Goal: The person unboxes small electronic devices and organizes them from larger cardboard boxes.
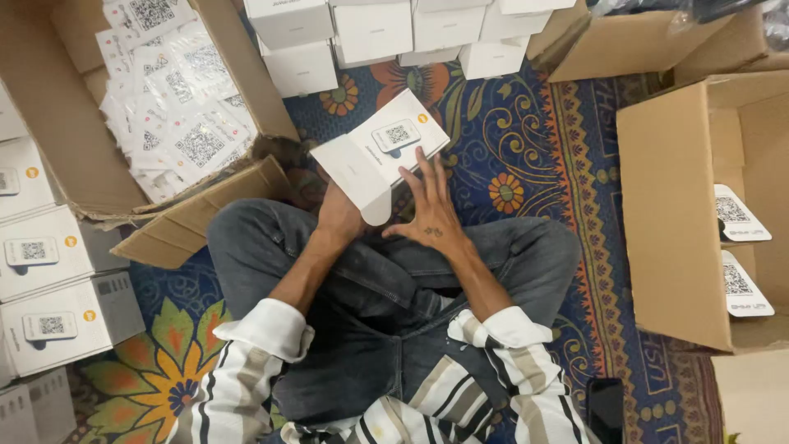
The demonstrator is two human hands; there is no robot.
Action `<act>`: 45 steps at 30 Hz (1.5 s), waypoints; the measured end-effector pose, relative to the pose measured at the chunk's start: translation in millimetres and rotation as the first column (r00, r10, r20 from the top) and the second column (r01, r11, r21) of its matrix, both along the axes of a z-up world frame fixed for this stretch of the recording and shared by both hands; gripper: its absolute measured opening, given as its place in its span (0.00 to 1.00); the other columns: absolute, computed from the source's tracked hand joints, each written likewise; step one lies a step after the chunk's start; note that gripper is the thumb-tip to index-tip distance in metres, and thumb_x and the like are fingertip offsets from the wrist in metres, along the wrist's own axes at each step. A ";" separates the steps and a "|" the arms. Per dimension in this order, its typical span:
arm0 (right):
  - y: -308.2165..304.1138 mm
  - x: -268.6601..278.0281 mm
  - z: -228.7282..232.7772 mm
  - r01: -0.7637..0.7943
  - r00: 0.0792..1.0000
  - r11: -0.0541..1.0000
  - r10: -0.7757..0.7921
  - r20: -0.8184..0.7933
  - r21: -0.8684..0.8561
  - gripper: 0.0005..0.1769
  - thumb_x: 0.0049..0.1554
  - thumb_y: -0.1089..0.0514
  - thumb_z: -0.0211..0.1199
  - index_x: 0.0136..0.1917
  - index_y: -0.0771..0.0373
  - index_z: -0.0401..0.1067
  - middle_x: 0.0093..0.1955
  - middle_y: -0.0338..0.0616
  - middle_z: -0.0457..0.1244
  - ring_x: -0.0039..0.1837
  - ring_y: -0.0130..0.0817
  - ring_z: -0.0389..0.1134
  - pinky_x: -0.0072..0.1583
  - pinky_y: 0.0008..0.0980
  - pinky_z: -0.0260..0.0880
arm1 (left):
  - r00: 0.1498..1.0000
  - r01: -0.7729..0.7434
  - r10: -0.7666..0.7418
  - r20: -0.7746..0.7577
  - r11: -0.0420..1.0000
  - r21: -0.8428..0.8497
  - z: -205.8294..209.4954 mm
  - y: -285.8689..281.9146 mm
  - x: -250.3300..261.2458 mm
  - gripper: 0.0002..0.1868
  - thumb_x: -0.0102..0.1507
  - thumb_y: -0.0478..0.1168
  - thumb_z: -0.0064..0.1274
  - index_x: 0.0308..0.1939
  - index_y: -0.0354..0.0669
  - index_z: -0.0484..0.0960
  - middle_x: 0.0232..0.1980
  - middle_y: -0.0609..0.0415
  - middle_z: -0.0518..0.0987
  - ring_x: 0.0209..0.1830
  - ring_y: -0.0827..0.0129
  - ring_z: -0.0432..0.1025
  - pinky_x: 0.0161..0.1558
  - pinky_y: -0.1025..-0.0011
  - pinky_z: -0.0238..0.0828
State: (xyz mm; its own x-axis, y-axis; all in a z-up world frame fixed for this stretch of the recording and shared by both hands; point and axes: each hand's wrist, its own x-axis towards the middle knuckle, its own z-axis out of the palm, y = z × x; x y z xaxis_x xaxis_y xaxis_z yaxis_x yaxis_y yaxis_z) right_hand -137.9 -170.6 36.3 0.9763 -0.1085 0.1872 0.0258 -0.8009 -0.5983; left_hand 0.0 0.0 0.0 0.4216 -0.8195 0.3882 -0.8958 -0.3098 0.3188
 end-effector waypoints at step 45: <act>73.2 40.8 101.6 0.259 0.888 0.943 -0.317 0.333 0.208 0.23 0.59 0.67 0.61 0.68 0.67 0.64 0.64 0.54 0.62 0.67 0.50 0.66 0.67 0.41 0.68 | 0.694 -0.288 -0.052 -0.718 0.894 -0.343 152.3 5.9 -21.5 0.12 0.67 0.37 0.51 0.54 0.39 0.79 0.48 0.46 0.81 0.47 0.53 0.79 0.49 0.62 0.77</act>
